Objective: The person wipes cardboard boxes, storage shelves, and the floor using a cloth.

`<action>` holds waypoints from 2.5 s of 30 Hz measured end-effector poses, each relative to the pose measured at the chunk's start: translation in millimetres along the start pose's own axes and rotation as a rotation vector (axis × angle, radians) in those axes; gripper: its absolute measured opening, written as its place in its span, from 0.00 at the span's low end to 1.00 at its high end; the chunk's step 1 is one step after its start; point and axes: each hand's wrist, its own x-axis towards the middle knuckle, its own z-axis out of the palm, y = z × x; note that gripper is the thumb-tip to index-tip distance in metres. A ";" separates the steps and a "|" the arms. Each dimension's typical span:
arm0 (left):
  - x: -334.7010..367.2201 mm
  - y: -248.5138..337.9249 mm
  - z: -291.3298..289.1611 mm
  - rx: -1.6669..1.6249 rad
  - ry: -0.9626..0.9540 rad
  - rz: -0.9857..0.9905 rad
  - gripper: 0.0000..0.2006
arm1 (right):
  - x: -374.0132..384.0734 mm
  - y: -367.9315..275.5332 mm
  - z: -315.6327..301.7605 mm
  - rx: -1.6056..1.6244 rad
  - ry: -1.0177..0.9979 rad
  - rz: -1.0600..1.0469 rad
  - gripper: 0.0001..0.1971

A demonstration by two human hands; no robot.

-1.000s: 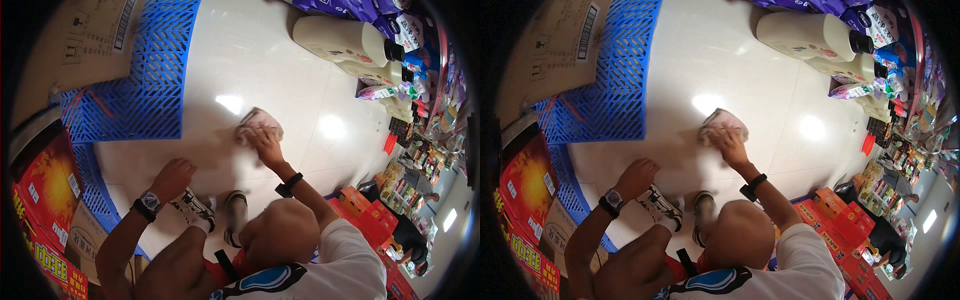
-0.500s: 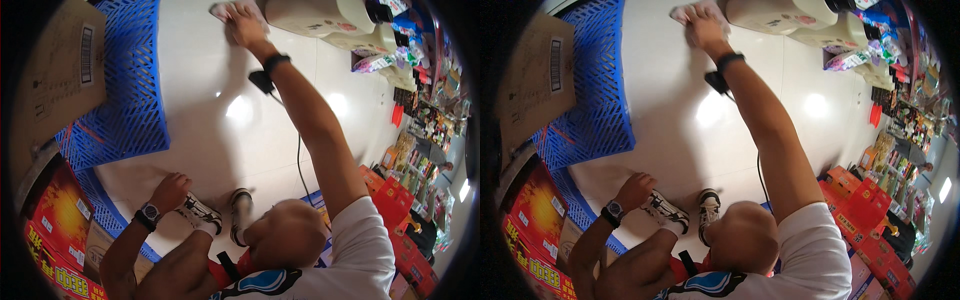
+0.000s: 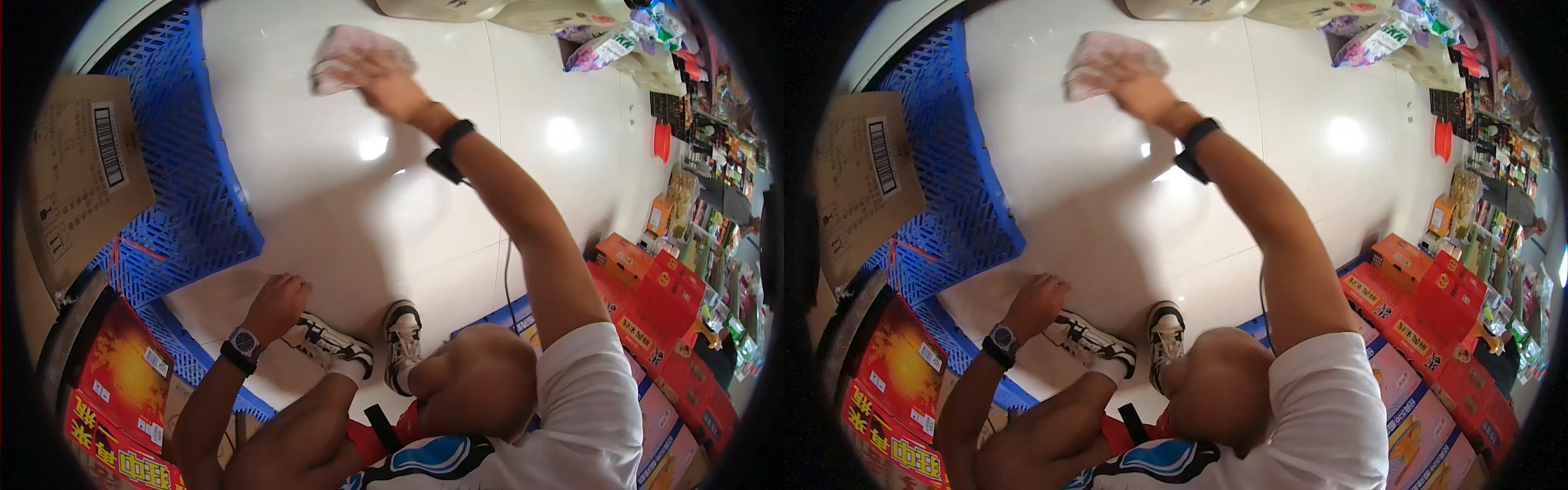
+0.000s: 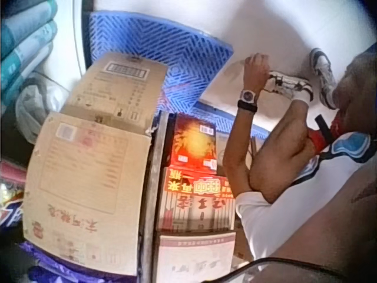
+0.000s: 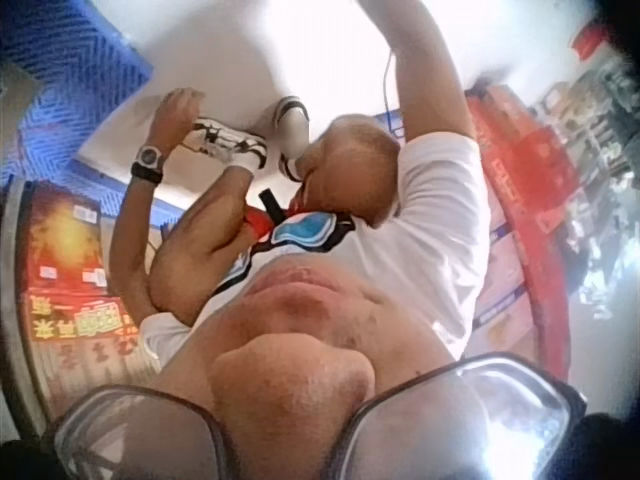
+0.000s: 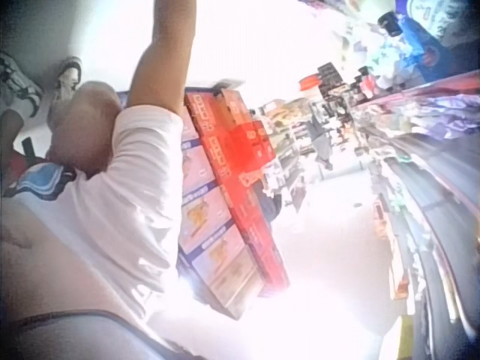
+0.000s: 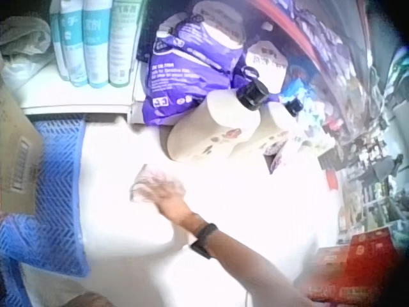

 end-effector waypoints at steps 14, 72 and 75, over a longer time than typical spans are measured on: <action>33.7 1.6 -17.2 -0.027 -0.096 0.066 0.15 | -216.7 198.1 -14.0 -0.282 0.279 0.847 0.37; 115.2 20.3 1.7 0.364 -0.201 0.036 0.44 | -530.7 -48.3 -98.7 -0.203 -0.119 1.179 0.30; 117.2 24.8 -2.5 0.375 -0.216 0.031 0.45 | -533.3 42.1 -114.8 -0.287 -0.210 1.222 0.29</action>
